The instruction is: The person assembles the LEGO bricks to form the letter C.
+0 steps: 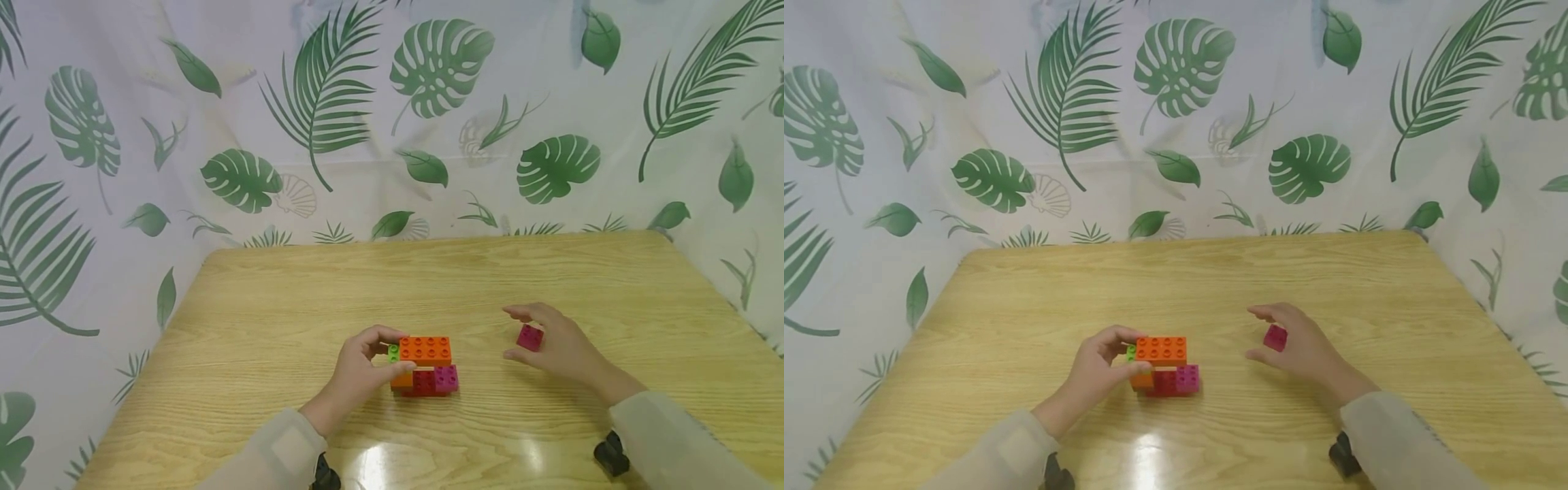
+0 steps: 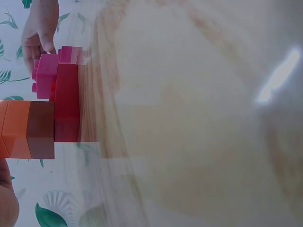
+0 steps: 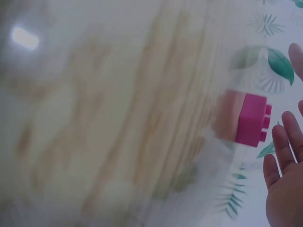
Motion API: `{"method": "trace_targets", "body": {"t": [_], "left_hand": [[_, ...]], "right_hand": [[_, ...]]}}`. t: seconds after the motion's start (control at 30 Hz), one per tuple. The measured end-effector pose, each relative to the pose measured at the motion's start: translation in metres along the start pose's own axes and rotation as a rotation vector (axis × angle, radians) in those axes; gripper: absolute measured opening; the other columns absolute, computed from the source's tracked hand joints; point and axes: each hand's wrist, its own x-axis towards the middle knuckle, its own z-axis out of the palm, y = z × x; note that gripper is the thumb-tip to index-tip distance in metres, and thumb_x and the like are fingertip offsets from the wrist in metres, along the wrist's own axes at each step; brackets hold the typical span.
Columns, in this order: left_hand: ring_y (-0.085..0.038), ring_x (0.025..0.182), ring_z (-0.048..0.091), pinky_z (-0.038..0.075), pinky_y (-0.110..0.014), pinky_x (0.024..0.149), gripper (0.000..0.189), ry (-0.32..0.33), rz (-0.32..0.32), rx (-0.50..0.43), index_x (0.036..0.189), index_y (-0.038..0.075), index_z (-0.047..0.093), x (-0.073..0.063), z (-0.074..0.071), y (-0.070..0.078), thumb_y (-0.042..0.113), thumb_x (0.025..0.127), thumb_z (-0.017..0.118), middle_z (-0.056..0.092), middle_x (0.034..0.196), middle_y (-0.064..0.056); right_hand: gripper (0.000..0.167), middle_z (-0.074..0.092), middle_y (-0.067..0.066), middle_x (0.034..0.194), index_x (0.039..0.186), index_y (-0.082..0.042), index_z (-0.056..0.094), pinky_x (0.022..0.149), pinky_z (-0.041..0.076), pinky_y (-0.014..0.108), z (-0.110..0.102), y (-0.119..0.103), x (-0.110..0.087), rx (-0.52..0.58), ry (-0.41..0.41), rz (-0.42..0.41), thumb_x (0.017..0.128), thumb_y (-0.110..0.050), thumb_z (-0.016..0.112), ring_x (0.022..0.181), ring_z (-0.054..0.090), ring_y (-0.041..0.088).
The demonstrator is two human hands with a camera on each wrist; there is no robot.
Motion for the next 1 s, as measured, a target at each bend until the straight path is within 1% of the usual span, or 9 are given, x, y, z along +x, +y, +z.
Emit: {"method": "trace_targets", "body": {"t": [0.13,0.27,0.33,0.43,0.53,0.7,0.8,0.87,1.0], "left_hand": [[-0.022,0.095,0.058,0.049,-0.04,0.087,0.034,-0.006,-0.01,-0.007,0.109,0.005,0.066,0.0,0.0,0.0,0.007,0.078,0.079,0.063,0.109,-0.006],[-0.022,0.095,0.058,0.05,-0.04,0.086,0.034,-0.009,-0.019,-0.006,0.11,0.005,0.066,0.001,-0.001,0.0,0.006,0.078,0.079,0.063,0.11,-0.007],[-0.022,0.095,0.058,0.05,-0.04,0.086,0.034,-0.01,-0.02,-0.005,0.11,0.005,0.066,0.001,-0.001,0.0,0.006,0.078,0.079,0.063,0.11,-0.007],[-0.021,0.095,0.058,0.049,-0.041,0.087,0.035,-0.009,-0.025,-0.006,0.11,0.006,0.066,0.001,-0.001,0.0,0.006,0.078,0.079,0.063,0.109,-0.006],[-0.02,0.095,0.058,0.049,-0.041,0.087,0.035,-0.008,-0.034,-0.008,0.11,0.007,0.066,0.001,-0.001,0.001,0.007,0.078,0.079,0.063,0.109,-0.003],[-0.023,0.095,0.058,0.049,-0.042,0.086,0.034,-0.012,-0.047,-0.013,0.11,0.007,0.066,0.001,-0.001,0.002,0.007,0.078,0.079,0.063,0.11,-0.005],[-0.023,0.095,0.058,0.049,-0.042,0.086,0.034,-0.012,-0.044,-0.009,0.109,0.005,0.066,0.001,-0.001,0.002,0.007,0.078,0.079,0.063,0.109,-0.006],[-0.024,0.095,0.058,0.049,-0.042,0.086,0.034,-0.011,-0.042,-0.006,0.109,0.005,0.066,0.001,-0.001,0.002,0.007,0.078,0.079,0.063,0.109,-0.007],[-0.024,0.096,0.058,0.049,-0.042,0.087,0.033,-0.007,-0.044,-0.003,0.109,0.006,0.066,0.0,0.0,0.003,0.007,0.078,0.079,0.063,0.109,-0.006]], "right_hand": [[0.069,0.059,0.016,0.118,0.129,-0.001,0.055,0.087,0.045,0.055,-0.003,0.015,-0.004,-0.023,-0.03,0.066,0.073,-0.029,0.084,0.105,0.055,0.034],[0.07,0.062,0.015,0.109,0.128,0.002,0.054,0.082,0.048,0.053,-0.005,0.025,-0.008,-0.036,-0.063,0.13,0.074,-0.03,0.083,0.096,0.058,0.031],[0.069,0.062,0.013,0.105,0.127,0.003,0.054,0.08,0.049,0.05,-0.006,0.027,-0.01,-0.049,-0.085,0.164,0.075,-0.032,0.083,0.093,0.059,0.03],[0.067,0.062,0.014,0.105,0.124,0.004,0.056,0.079,0.05,0.048,-0.008,0.029,-0.01,-0.049,-0.111,0.218,0.076,-0.036,0.08,0.092,0.059,0.03],[0.06,0.063,0.015,0.104,0.118,0.004,0.059,0.079,0.05,0.047,-0.009,0.028,-0.01,-0.052,-0.126,0.252,0.078,-0.035,0.079,0.092,0.059,0.029],[0.045,0.064,0.007,0.095,0.109,0.003,0.062,0.074,0.051,0.043,-0.01,0.027,-0.011,-0.053,-0.126,0.246,0.081,-0.027,0.078,0.085,0.059,0.022],[0.044,0.064,0.005,0.094,0.11,0.002,0.063,0.073,0.052,0.042,-0.009,0.024,-0.01,-0.038,-0.113,0.244,0.081,-0.028,0.078,0.085,0.06,0.022],[0.044,0.064,0.004,0.095,0.11,0.0,0.064,0.075,0.052,0.042,-0.008,0.018,-0.008,-0.017,-0.102,0.247,0.081,-0.028,0.078,0.086,0.06,0.023],[0.043,0.062,0.002,0.097,0.109,-0.003,0.066,0.077,0.05,0.041,-0.002,-0.002,-0.002,0.039,-0.083,0.21,0.077,-0.027,0.081,0.088,0.058,0.021]]}}
